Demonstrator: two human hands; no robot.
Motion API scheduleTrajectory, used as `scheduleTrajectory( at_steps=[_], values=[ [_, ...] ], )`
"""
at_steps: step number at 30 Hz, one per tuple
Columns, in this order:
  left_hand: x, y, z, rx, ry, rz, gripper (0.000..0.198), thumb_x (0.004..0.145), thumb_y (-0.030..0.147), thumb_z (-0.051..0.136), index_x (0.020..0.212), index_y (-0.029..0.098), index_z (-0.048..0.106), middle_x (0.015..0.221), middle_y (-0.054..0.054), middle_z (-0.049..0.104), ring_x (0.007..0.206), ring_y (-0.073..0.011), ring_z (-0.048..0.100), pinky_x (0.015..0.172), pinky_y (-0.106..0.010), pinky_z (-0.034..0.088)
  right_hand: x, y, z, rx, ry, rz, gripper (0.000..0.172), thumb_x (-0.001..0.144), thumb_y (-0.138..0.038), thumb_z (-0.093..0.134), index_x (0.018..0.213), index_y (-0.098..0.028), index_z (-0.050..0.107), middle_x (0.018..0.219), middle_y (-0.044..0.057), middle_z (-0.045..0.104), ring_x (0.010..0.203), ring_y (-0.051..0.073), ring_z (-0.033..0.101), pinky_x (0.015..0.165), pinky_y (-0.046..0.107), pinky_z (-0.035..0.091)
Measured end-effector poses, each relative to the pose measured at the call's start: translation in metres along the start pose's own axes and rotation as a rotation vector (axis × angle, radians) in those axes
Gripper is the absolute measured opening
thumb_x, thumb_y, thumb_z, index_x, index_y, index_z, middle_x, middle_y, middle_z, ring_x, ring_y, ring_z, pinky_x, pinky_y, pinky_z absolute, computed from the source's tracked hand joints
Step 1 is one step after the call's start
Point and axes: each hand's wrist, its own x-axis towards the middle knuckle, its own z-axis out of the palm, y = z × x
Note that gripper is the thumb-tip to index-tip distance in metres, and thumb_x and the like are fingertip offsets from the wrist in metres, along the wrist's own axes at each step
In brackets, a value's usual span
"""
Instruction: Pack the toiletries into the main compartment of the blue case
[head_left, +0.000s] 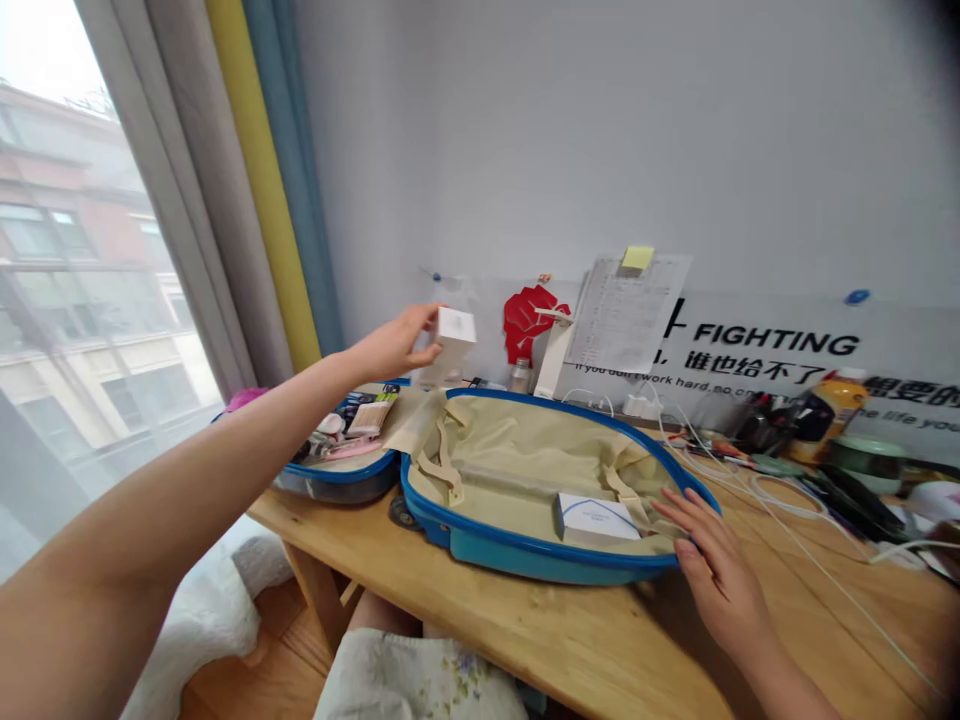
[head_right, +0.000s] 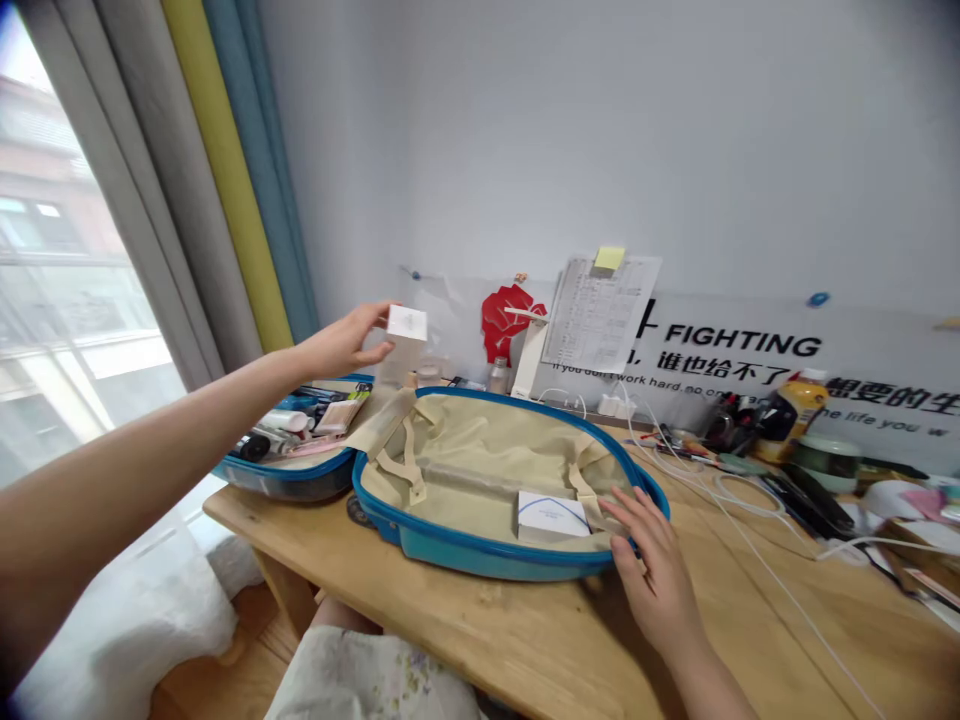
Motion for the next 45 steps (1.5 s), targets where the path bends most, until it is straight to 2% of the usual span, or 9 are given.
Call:
scheduleTrajectory(
  at_steps=[2,5,7,10,15,23,30,45],
  values=[
    [0.004,0.037,0.010,-0.126,-0.060,0.113,0.059,0.083,0.037,0.049,0.136,0.015,0.034,0.125,-0.015,0.051,0.109,-0.0225,0.056,0.098,-0.038,0.042,0.000,0.001,0.001,0.013,0.004,0.016,0.039,0.093,-0.041,0.035,0.118,-0.024,0.060,0.127,0.009,0.060,0.130,0.029,0.044,0.099,0.055,0.043],
    [0.002,0.082,0.034,-0.191,-0.220,0.219,0.055,0.085,0.038,0.049,0.135,0.016,0.036,0.121,-0.014,0.055,0.105,-0.0212,0.057,0.092,-0.034,0.045,-0.001,0.001,0.002,0.038,0.014,0.055,0.040,0.092,-0.044,0.036,0.116,-0.024,0.061,0.126,0.009,0.060,0.130,0.029,0.045,0.099,0.054,0.043],
    [-0.003,0.101,0.051,-0.146,-0.333,0.243,0.058,0.086,0.039,0.050,0.136,0.016,0.034,0.122,-0.014,0.054,0.105,-0.0223,0.058,0.090,-0.033,0.045,-0.001,0.000,0.003,0.053,0.018,0.069,0.040,0.092,-0.044,0.037,0.116,-0.025,0.062,0.126,0.008,0.060,0.130,0.029,0.044,0.100,0.054,0.043],
    [-0.008,0.116,0.075,-0.072,-0.439,0.275,0.061,0.086,0.039,0.051,0.139,0.016,0.031,0.128,-0.014,0.051,0.108,-0.0235,0.057,0.090,-0.032,0.044,-0.001,-0.002,0.002,0.062,0.024,0.069,0.037,0.092,-0.042,0.038,0.115,-0.025,0.061,0.127,0.008,0.060,0.130,0.029,0.044,0.100,0.054,0.042],
    [-0.011,0.126,0.096,-0.009,-0.497,0.293,0.062,0.088,0.042,0.049,0.141,0.017,0.030,0.127,-0.013,0.052,0.108,-0.0242,0.058,0.090,-0.031,0.044,0.000,-0.004,0.001,0.064,0.009,0.077,0.038,0.092,-0.043,0.038,0.115,-0.024,0.062,0.126,0.009,0.060,0.130,0.028,0.045,0.100,0.054,0.043],
    [-0.011,0.135,0.103,0.116,-0.601,0.259,0.063,0.088,0.042,0.049,0.142,0.015,0.030,0.127,-0.014,0.053,0.104,-0.0251,0.060,0.086,-0.032,0.045,0.002,-0.008,-0.002,0.093,-0.010,0.119,0.040,0.091,-0.046,0.039,0.114,-0.025,0.063,0.126,0.008,0.060,0.131,0.028,0.044,0.103,0.053,0.041],
    [-0.009,0.134,0.114,0.199,-0.652,0.268,0.064,0.088,0.044,0.049,0.143,0.016,0.030,0.127,-0.014,0.054,0.106,-0.0258,0.061,0.091,-0.034,0.044,0.002,-0.008,-0.002,0.077,-0.012,0.096,0.038,0.091,-0.043,0.039,0.116,-0.025,0.062,0.128,0.008,0.059,0.131,0.028,0.043,0.103,0.053,0.041],
    [-0.005,0.139,0.154,0.250,-0.755,0.306,0.054,0.086,0.045,0.054,0.130,0.016,0.046,0.119,-0.017,0.059,0.104,-0.0294,0.062,0.086,-0.041,0.047,0.003,-0.011,-0.004,0.074,-0.019,0.114,0.039,0.091,-0.043,0.039,0.115,-0.024,0.063,0.127,0.009,0.060,0.131,0.028,0.044,0.104,0.054,0.040]
  ],
)
